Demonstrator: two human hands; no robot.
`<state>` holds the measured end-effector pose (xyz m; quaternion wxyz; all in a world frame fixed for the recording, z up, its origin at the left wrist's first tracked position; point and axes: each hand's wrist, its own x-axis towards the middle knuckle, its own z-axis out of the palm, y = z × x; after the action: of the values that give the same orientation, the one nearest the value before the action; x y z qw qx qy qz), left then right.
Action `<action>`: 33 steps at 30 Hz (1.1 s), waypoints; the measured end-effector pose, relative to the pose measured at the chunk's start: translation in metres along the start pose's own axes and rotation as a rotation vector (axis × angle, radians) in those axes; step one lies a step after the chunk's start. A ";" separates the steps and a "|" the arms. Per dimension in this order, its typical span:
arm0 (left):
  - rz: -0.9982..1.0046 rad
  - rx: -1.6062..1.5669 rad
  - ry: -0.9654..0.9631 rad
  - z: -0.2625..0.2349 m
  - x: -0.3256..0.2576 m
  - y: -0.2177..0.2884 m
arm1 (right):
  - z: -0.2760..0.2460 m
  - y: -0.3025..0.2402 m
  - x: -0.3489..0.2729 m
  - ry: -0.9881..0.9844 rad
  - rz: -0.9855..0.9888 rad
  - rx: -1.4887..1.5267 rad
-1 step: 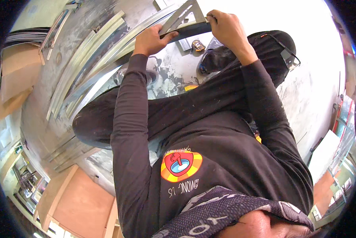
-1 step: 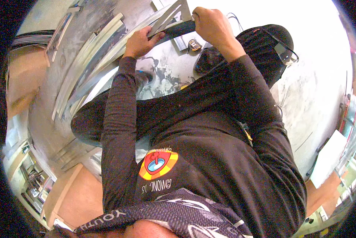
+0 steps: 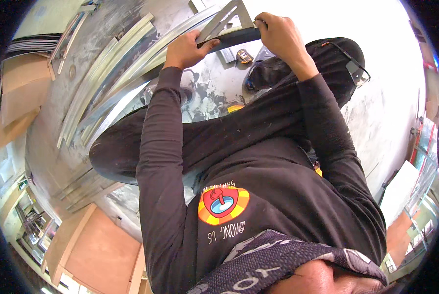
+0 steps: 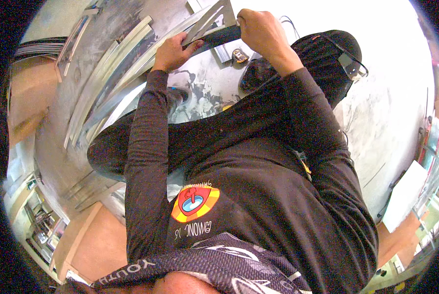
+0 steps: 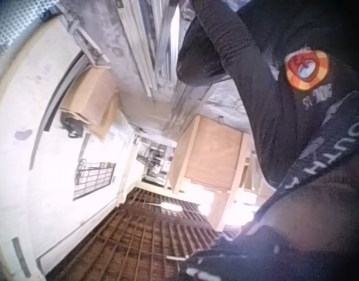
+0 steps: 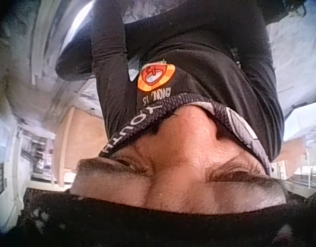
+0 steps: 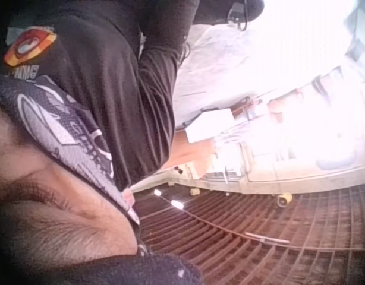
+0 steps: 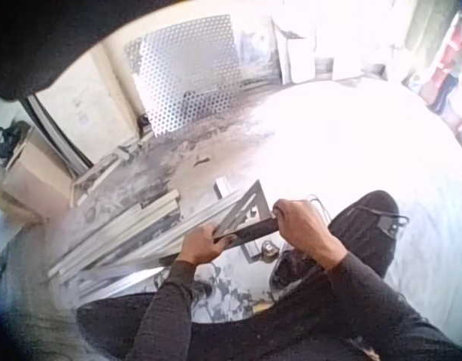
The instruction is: Using a speed square to mark or measure metal studs on a workshop floor.
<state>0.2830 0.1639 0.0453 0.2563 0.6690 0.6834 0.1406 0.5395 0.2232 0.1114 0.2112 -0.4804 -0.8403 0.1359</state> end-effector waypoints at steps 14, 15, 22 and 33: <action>-0.035 -0.006 -0.079 0.004 0.001 0.001 | -0.009 -0.001 0.002 -0.091 0.014 -0.050; -0.044 -0.002 -0.072 0.005 -0.002 -0.003 | -0.019 -0.007 0.002 -0.237 0.000 -0.064; 0.024 0.122 0.120 0.003 -0.004 0.005 | 0.006 0.048 0.003 -0.151 0.372 0.229; 0.093 0.097 0.195 -0.008 -0.008 -0.008 | 0.040 0.038 0.008 -0.396 0.553 1.007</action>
<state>0.2714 0.1563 0.0491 0.1490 0.6949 0.6791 0.1835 0.5446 0.2482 0.0619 0.2089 -0.4874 -0.5404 0.6533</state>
